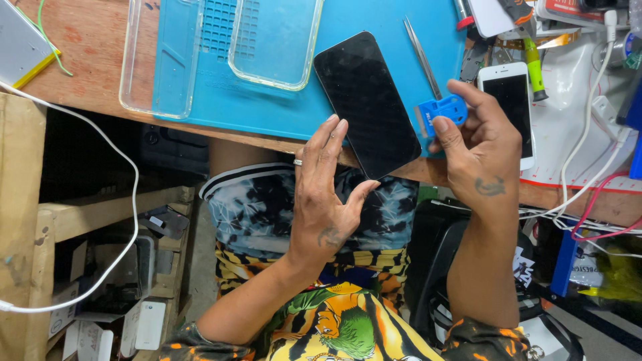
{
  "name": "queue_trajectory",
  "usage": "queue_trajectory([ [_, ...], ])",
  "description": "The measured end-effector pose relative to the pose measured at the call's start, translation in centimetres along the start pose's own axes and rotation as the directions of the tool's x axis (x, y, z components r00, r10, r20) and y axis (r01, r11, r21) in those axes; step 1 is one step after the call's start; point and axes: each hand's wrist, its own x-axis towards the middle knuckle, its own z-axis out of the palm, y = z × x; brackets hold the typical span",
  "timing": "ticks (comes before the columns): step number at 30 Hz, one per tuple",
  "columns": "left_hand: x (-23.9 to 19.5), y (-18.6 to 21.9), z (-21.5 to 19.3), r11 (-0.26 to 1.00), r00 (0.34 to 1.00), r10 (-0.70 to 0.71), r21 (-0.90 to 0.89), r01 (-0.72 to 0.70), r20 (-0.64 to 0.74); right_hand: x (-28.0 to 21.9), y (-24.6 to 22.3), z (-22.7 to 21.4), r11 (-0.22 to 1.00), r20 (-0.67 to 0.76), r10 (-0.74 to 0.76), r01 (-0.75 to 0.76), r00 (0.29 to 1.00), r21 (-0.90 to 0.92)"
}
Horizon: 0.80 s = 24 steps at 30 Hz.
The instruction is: The person assembles a smartphone by aligning the back cover with the chassis, securing it, and then using a blue plastic pry tool to separate the screen from the frame. The person handles the phone, back cover, and pry tool throughout the process.
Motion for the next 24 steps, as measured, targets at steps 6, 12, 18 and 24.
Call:
queue_trajectory([
  [6,0.9,1.5,-1.7,0.999,0.998,-0.017,-0.031,0.019,0.054,-2.8,0.4,-0.2,0.996,-0.126,-0.06,0.067,0.99,0.052],
  [12,4.0,3.2,-4.3,0.891,0.885,0.216,0.287,-0.351,0.411,-5.0,2.6,0.1,0.961,-0.272,-0.097,0.162,0.957,0.226],
  [18,8.7,3.2,-1.6,0.532,0.659,0.26,0.465,-0.708,0.706,-5.6,4.6,0.8,0.932,-0.303,-0.072,0.172,0.95,0.319],
  [24,11.9,1.8,0.2,0.517,0.538,0.082,0.426,-0.742,0.839,-5.8,5.5,0.4,0.9,-0.292,-0.08,0.195,0.953,0.39],
])
